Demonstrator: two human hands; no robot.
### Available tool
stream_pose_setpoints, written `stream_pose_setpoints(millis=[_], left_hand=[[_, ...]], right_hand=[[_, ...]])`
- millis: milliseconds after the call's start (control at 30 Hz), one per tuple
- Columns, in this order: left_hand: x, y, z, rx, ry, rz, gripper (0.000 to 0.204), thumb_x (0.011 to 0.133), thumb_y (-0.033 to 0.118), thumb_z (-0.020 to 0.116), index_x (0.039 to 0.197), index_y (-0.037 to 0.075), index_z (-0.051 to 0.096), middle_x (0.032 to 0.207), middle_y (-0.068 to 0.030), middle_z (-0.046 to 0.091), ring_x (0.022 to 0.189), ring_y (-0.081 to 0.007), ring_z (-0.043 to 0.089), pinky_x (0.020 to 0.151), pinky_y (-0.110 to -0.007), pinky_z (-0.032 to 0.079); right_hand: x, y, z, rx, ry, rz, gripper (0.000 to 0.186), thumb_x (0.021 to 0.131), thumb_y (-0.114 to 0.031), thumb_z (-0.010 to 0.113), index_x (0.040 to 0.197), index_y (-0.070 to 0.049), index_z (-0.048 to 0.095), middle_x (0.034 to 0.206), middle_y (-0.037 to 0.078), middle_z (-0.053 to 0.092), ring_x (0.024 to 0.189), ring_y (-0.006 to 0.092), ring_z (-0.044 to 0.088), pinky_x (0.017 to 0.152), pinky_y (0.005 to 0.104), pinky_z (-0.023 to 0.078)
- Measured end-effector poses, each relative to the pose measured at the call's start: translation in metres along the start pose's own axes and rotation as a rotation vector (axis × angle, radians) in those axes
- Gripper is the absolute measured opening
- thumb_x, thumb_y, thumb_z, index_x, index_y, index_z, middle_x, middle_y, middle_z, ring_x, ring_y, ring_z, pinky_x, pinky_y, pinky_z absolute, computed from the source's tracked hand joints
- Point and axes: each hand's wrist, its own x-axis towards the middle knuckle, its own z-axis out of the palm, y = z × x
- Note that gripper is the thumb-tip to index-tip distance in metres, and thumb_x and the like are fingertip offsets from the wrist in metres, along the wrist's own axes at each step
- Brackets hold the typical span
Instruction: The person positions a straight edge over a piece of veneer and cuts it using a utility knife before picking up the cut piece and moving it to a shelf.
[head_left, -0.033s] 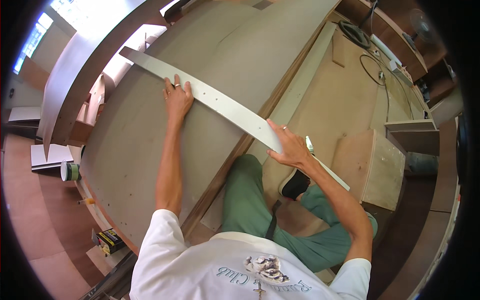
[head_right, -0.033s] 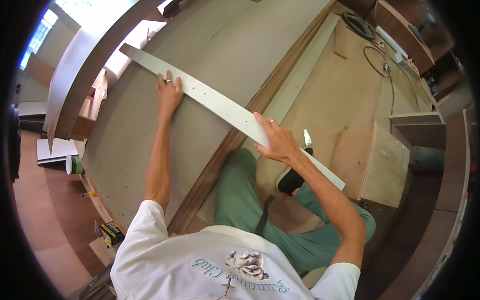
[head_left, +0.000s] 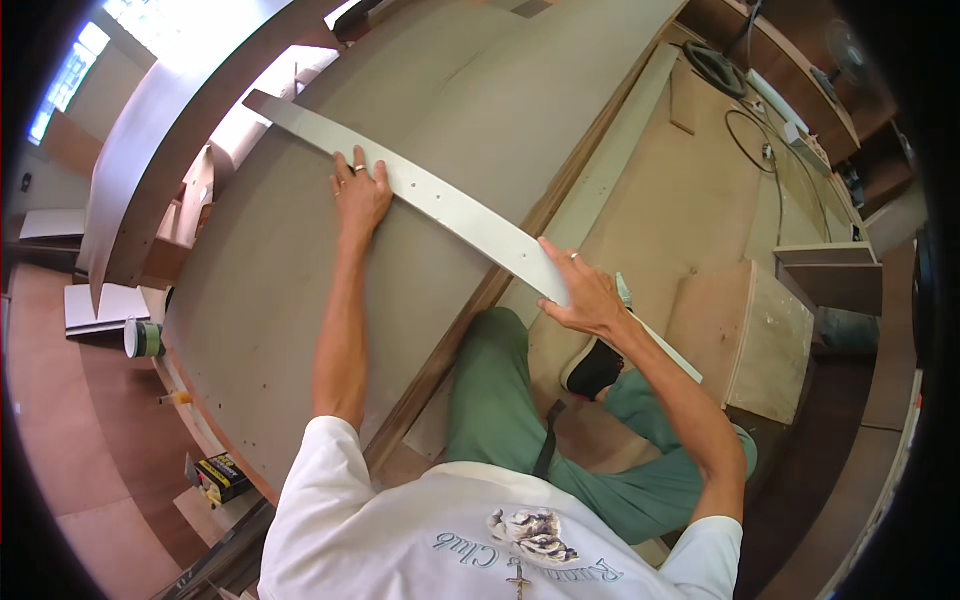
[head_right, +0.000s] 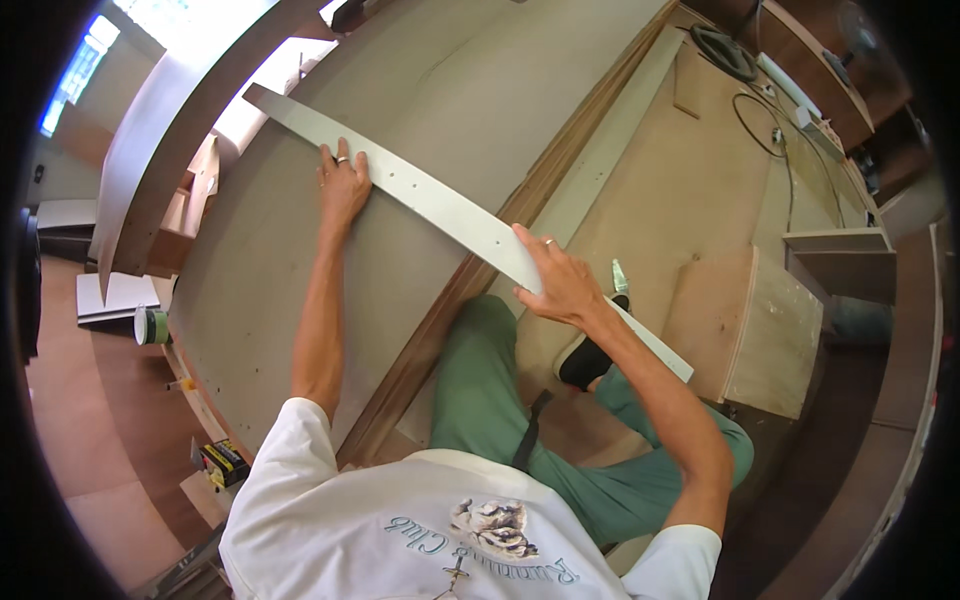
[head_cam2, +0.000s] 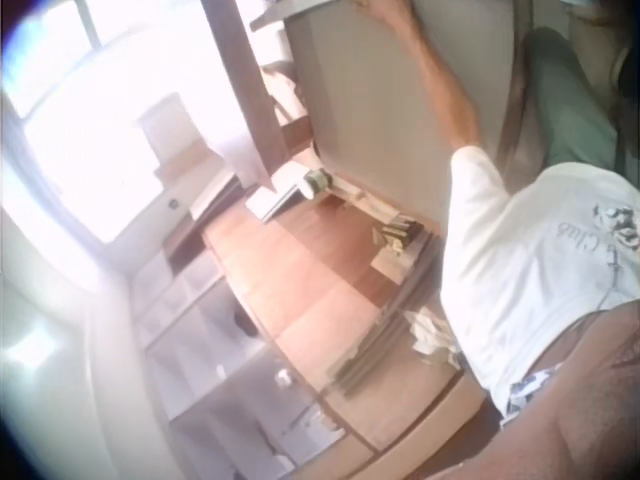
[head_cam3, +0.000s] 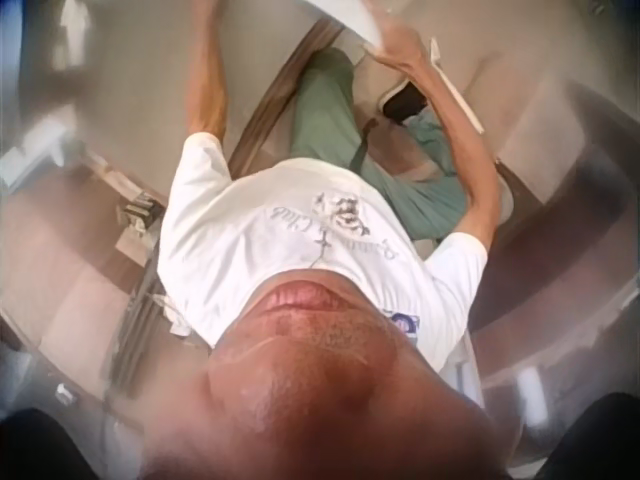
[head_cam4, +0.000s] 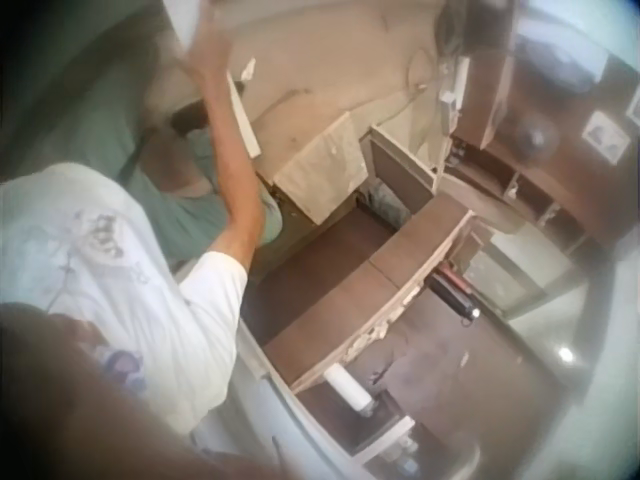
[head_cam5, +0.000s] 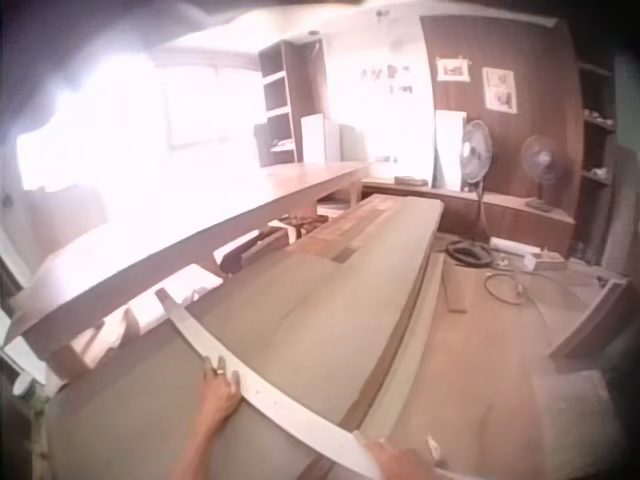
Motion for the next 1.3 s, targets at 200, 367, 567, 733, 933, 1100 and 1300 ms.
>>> stream_pose_setpoints(millis=[200, 367, 567, 733, 933, 1100, 1300], left_hand=[[0.018, -0.005, -0.019, 0.010, -0.130, -0.035, 0.068, 0.103, 0.044, 0.048, 0.153, -0.002, 0.040, 0.155, -0.0402, 0.031, 0.145, -0.0519, 0.033, 0.120, -0.057, 0.029], [0.033, -0.020, -0.001, -0.015, -0.072, 0.019, 0.071, 0.101, 0.046, 0.051, 0.155, 0.001, 0.039, 0.158, -0.0362, 0.028, 0.147, -0.0518, 0.029, 0.123, -0.056, 0.023], [0.035, -0.014, 0.003, 0.028, -0.091, 0.022, 0.073, 0.102, 0.048, 0.046, 0.156, 0.000, 0.036, 0.160, -0.0347, 0.025, 0.150, -0.0501, 0.024, 0.124, -0.056, 0.020], [0.031, -0.018, -0.004, 0.052, -0.029, 0.006, 0.072, 0.102, 0.048, 0.047, 0.156, 0.001, 0.037, 0.158, -0.0355, 0.029, 0.149, -0.0502, 0.026, 0.124, -0.056, 0.021], [0.032, -0.079, -0.048, -0.237, -0.183, -0.031, 0.074, 0.102, 0.052, 0.045, 0.159, 0.007, 0.034, 0.164, -0.0208, 0.030, 0.154, -0.0391, 0.022, 0.125, -0.056, 0.016], [0.020, -0.095, -0.041, 0.190, -0.214, -0.045, 0.072, 0.105, 0.059, 0.032, 0.162, 0.016, 0.029, 0.170, -0.0145, 0.022, 0.158, -0.0320, 0.014, 0.127, -0.057, 0.008], [0.012, -0.123, -0.086, 0.083, -0.380, 0.014, 0.075, 0.103, 0.057, 0.045, 0.162, 0.012, 0.029, 0.169, -0.0187, 0.022, 0.157, -0.0351, 0.015, 0.126, -0.058, 0.011]], right_hand=[[0.010, -0.008, -0.009, 0.047, -0.017, -0.019, 0.093, 0.079, -0.034, 0.079, 0.158, -0.017, 0.032, 0.121, 0.031, 0.059, 0.092, 0.0468, 0.068, 0.080, 0.0505, 0.058], [0.016, -0.012, -0.001, 0.014, 0.035, -0.034, 0.093, 0.079, -0.034, 0.079, 0.158, -0.014, 0.034, 0.119, 0.029, 0.060, 0.089, 0.0450, 0.068, 0.079, 0.0500, 0.058], [0.016, -0.014, -0.009, 0.089, 0.029, -0.033, 0.091, 0.079, -0.036, 0.080, 0.157, -0.013, 0.036, 0.118, 0.028, 0.061, 0.090, 0.0449, 0.068, 0.080, 0.0500, 0.057], [0.021, -0.017, -0.011, 0.124, 0.015, -0.054, 0.089, 0.081, -0.037, 0.079, 0.156, -0.013, 0.037, 0.119, 0.029, 0.062, 0.093, 0.0453, 0.068, 0.082, 0.0506, 0.057], [0.014, -0.020, -0.011, 0.064, -0.017, -0.050, 0.091, 0.081, -0.037, 0.079, 0.157, -0.012, 0.036, 0.124, 0.029, 0.061, 0.099, 0.0458, 0.068, 0.083, 0.0517, 0.056], [0.012, -0.025, -0.009, 0.067, -0.034, -0.045, 0.091, 0.081, -0.033, 0.079, 0.157, -0.009, 0.035, 0.132, 0.025, 0.060, 0.109, 0.0448, 0.065, 0.089, 0.0505, 0.054], [0.018, -0.031, 0.005, 0.165, -0.062, -0.068, 0.089, 0.083, -0.030, 0.079, 0.157, -0.008, 0.035, 0.139, 0.026, 0.057, 0.123, 0.0422, 0.059, 0.098, 0.0480, 0.050]])
